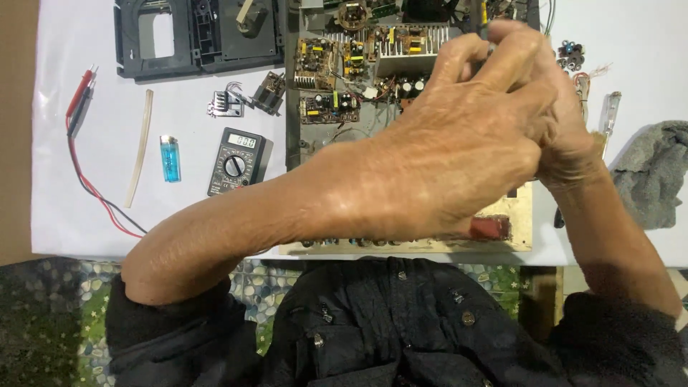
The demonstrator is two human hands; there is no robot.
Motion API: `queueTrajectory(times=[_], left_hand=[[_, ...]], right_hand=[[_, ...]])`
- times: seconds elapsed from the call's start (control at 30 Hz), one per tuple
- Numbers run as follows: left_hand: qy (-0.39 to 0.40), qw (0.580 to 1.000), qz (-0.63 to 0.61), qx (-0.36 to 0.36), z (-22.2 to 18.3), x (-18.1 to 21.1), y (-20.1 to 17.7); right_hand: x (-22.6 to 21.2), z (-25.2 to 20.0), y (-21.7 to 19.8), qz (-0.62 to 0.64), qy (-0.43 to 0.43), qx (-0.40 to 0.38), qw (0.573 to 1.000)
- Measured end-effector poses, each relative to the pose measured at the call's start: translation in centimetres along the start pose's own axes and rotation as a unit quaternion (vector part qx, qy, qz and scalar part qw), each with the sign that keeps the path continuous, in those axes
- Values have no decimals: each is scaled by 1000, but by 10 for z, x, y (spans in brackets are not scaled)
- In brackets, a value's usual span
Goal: Insulating wire connections inside an electronic device using electrical tape and scissors.
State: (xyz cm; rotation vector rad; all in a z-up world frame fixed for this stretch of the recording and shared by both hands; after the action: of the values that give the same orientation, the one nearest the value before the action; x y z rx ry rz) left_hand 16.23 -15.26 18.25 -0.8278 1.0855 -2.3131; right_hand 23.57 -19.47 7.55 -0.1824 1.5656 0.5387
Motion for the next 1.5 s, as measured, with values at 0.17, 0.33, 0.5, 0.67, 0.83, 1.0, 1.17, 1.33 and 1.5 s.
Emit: queueTrajectory(times=[0.17, 0.33, 0.5, 0.67, 0.83, 1.0, 1.17, 1.33, 1.5], left_hand=[[-7, 999, -46, -5, -12, -10, -14], [14, 986, -129, 104, -23, -29, -50], [-22, 977, -107, 181, -36, -61, -59], [-118, 948, -154, 252, -47, -90, -69], [-177, 908, -147, 350, -69, -122, -69], [-219, 878, -184, 383, -87, -143, -60], [-232, 872, -190, 387, -99, -149, -61], [-242, 859, -300, 336, -100, -153, -43], [-241, 847, -367, 299, -102, -148, -31]], right_hand=[[-16, 4, -25, -56, -67, 92, 992], [-16, 10, -43, -90, -144, 123, 978], [-9, 7, -43, -100, -132, 131, 977], [11, 2, -46, 23, -92, 103, 990], [50, 13, -76, 251, 43, 90, 963], [7, -17, -58, -174, -132, 46, 975], [-2, -16, -71, -324, -224, 2, 919], [-13, -15, -65, -487, -180, -7, 855], [-12, -10, -53, -568, -189, -51, 799]])
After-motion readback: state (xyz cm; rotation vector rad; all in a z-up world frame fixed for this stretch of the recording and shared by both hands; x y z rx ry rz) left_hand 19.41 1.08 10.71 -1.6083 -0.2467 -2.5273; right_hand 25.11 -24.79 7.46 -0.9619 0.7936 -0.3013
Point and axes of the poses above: each hand's wrist, its own z-axis towards the middle knuckle, its own y-axis out of the palm, x = y × z, the point moved 10 cm from there along z, towards the middle knuckle, and after that the axes turned 15 degrees about x, right-handed, at the moved point
